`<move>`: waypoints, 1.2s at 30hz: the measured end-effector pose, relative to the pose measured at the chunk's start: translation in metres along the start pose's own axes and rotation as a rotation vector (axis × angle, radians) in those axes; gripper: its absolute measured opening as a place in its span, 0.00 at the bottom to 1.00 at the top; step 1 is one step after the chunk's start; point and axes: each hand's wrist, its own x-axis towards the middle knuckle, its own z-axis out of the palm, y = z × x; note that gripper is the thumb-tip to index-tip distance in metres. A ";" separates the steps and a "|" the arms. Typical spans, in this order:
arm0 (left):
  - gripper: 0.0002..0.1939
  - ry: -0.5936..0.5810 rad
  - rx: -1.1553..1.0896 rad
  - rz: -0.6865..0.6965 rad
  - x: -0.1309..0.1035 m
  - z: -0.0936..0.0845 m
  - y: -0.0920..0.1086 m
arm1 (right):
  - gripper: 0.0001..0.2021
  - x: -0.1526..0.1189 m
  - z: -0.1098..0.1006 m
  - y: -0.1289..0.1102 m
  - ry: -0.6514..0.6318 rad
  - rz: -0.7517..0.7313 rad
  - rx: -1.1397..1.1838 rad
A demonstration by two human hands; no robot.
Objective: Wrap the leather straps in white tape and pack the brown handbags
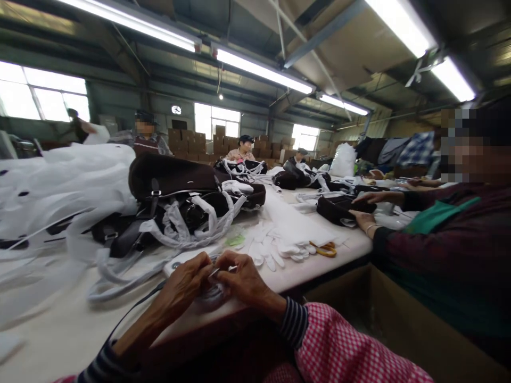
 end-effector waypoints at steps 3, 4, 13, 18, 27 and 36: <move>0.20 0.000 -0.040 0.000 0.003 0.003 -0.011 | 0.03 0.000 0.004 0.003 0.053 0.001 -0.010; 0.21 -0.003 -0.060 -0.005 0.005 0.003 -0.014 | 0.03 -0.001 0.005 0.004 0.062 0.008 -0.010; 0.19 0.003 0.038 -0.032 0.008 0.001 -0.004 | 0.04 -0.013 0.009 0.004 0.131 -0.099 -0.061; 0.15 0.022 0.109 -0.026 0.002 0.000 0.013 | 0.03 -0.012 0.006 0.003 0.071 -0.035 -0.007; 0.09 0.123 0.137 -0.036 -0.004 0.010 0.014 | 0.03 -0.017 0.001 0.001 0.039 -0.198 -0.026; 0.10 0.155 0.120 0.001 -0.008 0.006 0.020 | 0.11 -0.018 -0.016 -0.001 -0.181 -0.354 -0.266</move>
